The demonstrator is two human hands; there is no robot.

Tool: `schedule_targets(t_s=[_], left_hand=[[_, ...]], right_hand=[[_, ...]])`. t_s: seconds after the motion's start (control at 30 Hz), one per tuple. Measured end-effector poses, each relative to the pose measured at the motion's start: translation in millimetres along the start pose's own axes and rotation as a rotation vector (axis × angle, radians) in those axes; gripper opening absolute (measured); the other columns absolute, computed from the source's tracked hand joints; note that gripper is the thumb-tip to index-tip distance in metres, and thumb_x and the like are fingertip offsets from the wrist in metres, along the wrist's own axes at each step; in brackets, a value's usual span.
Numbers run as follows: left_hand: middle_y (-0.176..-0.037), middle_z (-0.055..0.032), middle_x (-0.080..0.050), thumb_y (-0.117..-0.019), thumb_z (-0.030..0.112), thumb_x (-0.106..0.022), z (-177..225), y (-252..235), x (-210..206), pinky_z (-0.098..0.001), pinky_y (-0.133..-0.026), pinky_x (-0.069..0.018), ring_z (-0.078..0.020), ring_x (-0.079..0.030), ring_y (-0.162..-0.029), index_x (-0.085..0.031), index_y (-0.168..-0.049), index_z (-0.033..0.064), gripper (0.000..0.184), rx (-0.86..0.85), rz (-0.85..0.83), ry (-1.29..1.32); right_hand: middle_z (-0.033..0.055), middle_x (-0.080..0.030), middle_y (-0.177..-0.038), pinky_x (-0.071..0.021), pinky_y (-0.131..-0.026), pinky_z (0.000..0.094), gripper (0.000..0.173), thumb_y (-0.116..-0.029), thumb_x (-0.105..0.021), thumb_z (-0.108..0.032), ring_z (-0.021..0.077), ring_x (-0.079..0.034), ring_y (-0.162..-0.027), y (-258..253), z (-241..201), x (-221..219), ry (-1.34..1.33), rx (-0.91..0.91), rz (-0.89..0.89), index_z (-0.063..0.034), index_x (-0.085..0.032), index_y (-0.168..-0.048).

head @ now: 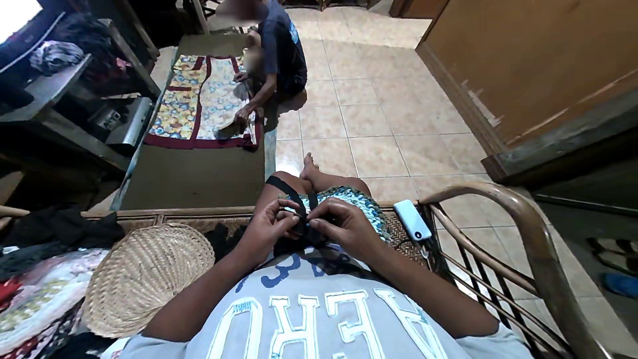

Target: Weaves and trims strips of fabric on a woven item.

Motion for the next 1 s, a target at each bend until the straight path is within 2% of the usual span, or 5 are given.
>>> schedule_targets(t_s=[0.13, 0.47, 0.6, 0.77, 1.0], left_hand=[[-0.091, -0.0035, -0.071, -0.1009, 0.000, -0.054, 1, 0, 1, -0.0280, -0.074, -0.0617, -0.0109, -0.071, -0.078, -0.054, -0.123, 0.0000, 0.022, -0.062, 0.008, -0.077], [-0.091, -0.0013, -0.070, -0.0987, 0.001, -0.058, 7, 1, 0, -0.0253, -0.074, -0.0606, -0.0076, -0.070, -0.077, -0.054, -0.125, -0.0005, 0.027, -0.158, 0.002, -0.190], [-0.091, -0.0009, -0.070, -0.0986, 0.002, -0.058, 10, 1, -2, -0.0242, -0.074, -0.0598, -0.0065, -0.069, -0.076, -0.055, -0.125, 0.0001, 0.027, -0.183, -0.015, -0.237], [-0.101, -0.0023, -0.072, -0.0889, -0.001, -0.070, 12, 2, -5, -0.0249, -0.079, -0.0609, -0.0075, -0.071, -0.085, -0.051, -0.135, -0.0015, 0.050, -0.237, -0.074, -0.214], [-0.094, -0.0018, -0.073, -0.0876, -0.003, -0.071, 13, 2, -5, -0.0246, -0.076, -0.0610, -0.0081, -0.071, -0.080, -0.051, -0.137, -0.0006, 0.053, -0.270, -0.044, -0.235]], right_hand=[[0.0005, -0.066, -0.095, -0.0540, -0.074, 0.0155, 0.015, -0.0971, -0.067, -0.017, -0.0005, -0.062, -0.082, 2, 1, -7, 0.053, -0.063, -0.090, -0.0038, -0.073, -0.101], [0.0022, -0.067, -0.093, -0.0547, -0.073, 0.0151, 0.013, -0.0940, -0.069, -0.015, -0.0002, -0.063, -0.081, 1, 2, -5, 0.106, -0.048, -0.038, -0.0030, -0.073, -0.098], [0.0061, -0.069, -0.101, -0.0550, -0.079, 0.0195, 0.022, -0.0964, -0.068, -0.018, 0.0039, -0.065, -0.087, 0, 4, -5, 0.187, -0.046, -0.062, -0.0032, -0.072, -0.113], [0.0052, -0.067, -0.091, -0.0538, -0.079, 0.0214, 0.017, -0.0967, -0.065, -0.018, 0.0070, -0.064, -0.087, 0, -2, -1, 0.330, 0.073, -0.013, -0.0038, -0.074, -0.099], [0.0022, -0.063, -0.086, -0.0510, -0.072, 0.0171, 0.014, -0.0937, -0.063, -0.016, 0.0028, -0.060, -0.081, 0, 1, 0, 0.250, 0.070, 0.047, -0.0040, -0.071, -0.091]])
Point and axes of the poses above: each hand's wrist, its own y-axis away from the middle knuckle, its own x-axis out of the back of the hand, z = x × y, the point moved 7 cm from there along -y, towards the middle knuckle
